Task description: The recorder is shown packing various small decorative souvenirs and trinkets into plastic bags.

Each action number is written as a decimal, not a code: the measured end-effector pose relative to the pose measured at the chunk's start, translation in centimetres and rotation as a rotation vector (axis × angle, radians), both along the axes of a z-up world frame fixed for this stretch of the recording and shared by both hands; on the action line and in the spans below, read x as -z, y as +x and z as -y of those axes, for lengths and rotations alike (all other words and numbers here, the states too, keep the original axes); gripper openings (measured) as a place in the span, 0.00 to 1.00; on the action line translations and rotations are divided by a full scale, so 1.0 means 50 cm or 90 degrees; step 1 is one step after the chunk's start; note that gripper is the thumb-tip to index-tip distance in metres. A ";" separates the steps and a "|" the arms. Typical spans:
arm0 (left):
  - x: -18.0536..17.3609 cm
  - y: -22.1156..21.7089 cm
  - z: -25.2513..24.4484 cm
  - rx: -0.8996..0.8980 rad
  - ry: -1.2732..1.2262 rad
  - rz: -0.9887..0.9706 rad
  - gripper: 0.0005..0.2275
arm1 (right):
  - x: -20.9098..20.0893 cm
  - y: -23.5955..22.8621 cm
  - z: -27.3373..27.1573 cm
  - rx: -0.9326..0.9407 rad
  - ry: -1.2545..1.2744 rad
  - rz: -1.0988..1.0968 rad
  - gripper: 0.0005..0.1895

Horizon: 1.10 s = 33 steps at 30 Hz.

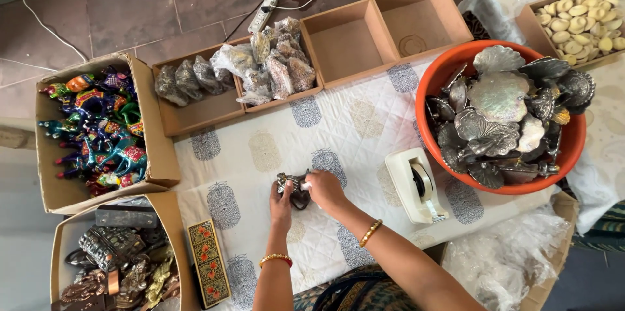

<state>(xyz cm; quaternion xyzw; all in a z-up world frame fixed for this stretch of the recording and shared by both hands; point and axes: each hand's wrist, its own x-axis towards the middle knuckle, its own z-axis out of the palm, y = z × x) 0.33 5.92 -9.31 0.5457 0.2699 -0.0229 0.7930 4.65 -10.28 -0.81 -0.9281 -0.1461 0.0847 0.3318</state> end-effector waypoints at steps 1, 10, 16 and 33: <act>-0.012 -0.002 0.001 0.001 0.001 0.001 0.36 | 0.029 -0.001 -0.005 0.001 0.001 0.001 0.05; -0.030 -0.005 0.008 0.024 0.083 -0.011 0.30 | -0.009 -0.004 0.027 -0.071 0.089 0.042 0.10; -0.070 0.002 0.018 0.026 0.062 0.014 0.24 | -0.011 -0.001 0.101 0.129 0.326 -0.176 0.09; -0.068 0.003 0.021 0.059 0.235 -0.018 0.22 | 0.019 -0.047 -0.005 -0.001 0.053 0.139 0.08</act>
